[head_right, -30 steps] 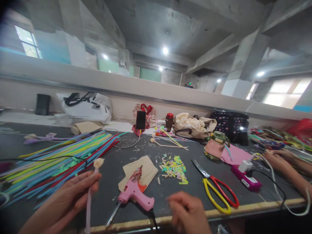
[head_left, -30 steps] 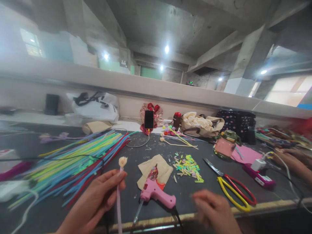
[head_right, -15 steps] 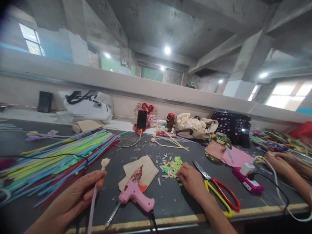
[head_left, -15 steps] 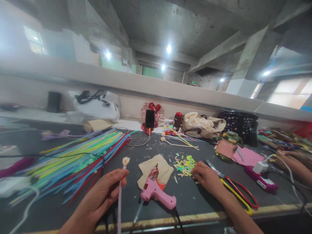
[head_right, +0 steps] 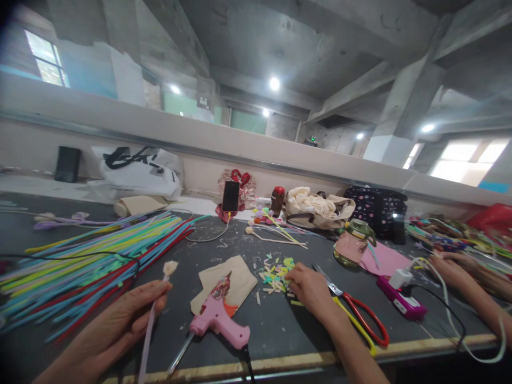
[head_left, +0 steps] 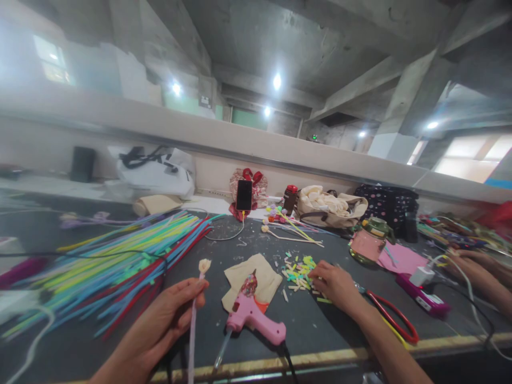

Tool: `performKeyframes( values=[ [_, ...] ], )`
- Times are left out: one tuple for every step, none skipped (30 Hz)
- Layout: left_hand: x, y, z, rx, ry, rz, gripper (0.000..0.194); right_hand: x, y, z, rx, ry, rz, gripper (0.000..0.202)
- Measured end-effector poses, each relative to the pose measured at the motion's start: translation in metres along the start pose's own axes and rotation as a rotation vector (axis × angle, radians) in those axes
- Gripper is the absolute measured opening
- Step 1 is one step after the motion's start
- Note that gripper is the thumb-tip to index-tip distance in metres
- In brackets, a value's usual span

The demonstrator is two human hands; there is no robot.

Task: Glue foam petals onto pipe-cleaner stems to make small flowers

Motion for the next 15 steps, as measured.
performKeyframes(
  values=[
    [-0.001, 0.0, 0.0, -0.003, 0.0, 0.009, 0.023, -0.001, 0.002, 0.001, 0.004, 0.021, 0.004, 0.018],
    [-0.001, 0.0, -0.001, -0.01, -0.001, 0.015, 0.023, -0.002, 0.003, 0.001, 0.001, 0.047, 0.002, 0.016],
    [-0.001, 0.0, -0.001, -0.016, 0.0, 0.013, 0.022, -0.001, 0.004, 0.001, -0.006, 0.077, -0.006, 0.014],
    [0.0, 0.0, -0.001, -0.019, 0.003, 0.008, 0.022, 0.0, 0.006, 0.001, -0.018, 0.112, -0.019, 0.013],
    [0.0, 0.0, 0.0, -0.018, 0.009, 0.009, 0.022, 0.002, 0.007, 0.0, -0.035, 0.152, -0.034, 0.013],
    [0.001, 0.0, 0.0, -0.012, 0.017, 0.009, 0.023, 0.003, 0.007, -0.001, -0.054, 0.197, -0.05, 0.013],
    [0.001, 0.0, 0.0, -0.007, 0.021, 0.005, 0.023, 0.005, 0.008, -0.002, -0.076, 0.247, -0.064, 0.014],
    [0.001, 0.0, 0.0, 0.002, 0.025, -0.001, 0.023, 0.006, 0.009, -0.003, -0.1, 0.3, -0.077, 0.016],
    [0.001, 0.0, 0.0, 0.011, 0.029, -0.011, 0.024, 0.007, 0.009, -0.004, -0.126, 0.356, -0.092, 0.019],
    [0.001, -0.001, -0.001, 0.015, 0.033, -0.029, 0.023, 0.007, 0.01, -0.005, -0.155, 0.412, -0.105, 0.022],
    [0.001, -0.002, -0.001, 0.02, 0.04, -0.045, 0.023, 0.007, 0.011, -0.006, -0.184, 0.466, -0.119, 0.026],
    [0.0, -0.003, -0.002, 0.022, 0.048, -0.054, 0.023, 0.007, 0.012, -0.006, -0.212, 0.516, -0.129, 0.03],
    [-0.002, -0.004, -0.002, 0.023, 0.057, -0.052, 0.022, 0.006, 0.013, -0.006, -0.239, 0.563, -0.136, 0.033],
    [-0.003, -0.005, -0.003, 0.022, 0.065, -0.041, 0.021, 0.006, 0.014, -0.006, -0.263, 0.606, -0.141, 0.036],
    [-0.004, -0.005, -0.003, 0.016, 0.074, -0.032, 0.021, 0.005, 0.016, -0.005, -0.284, 0.644, -0.145, 0.037]
  ],
)
Point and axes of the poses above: each hand's wrist, its own y-axis towards the middle knuckle, its own x-axis out of the back of the hand, z = x × y, the point moved 5 cm from there along y, towards the middle knuckle, and after that the axes turned 6 degrees about -z, right-handed, at the moved point
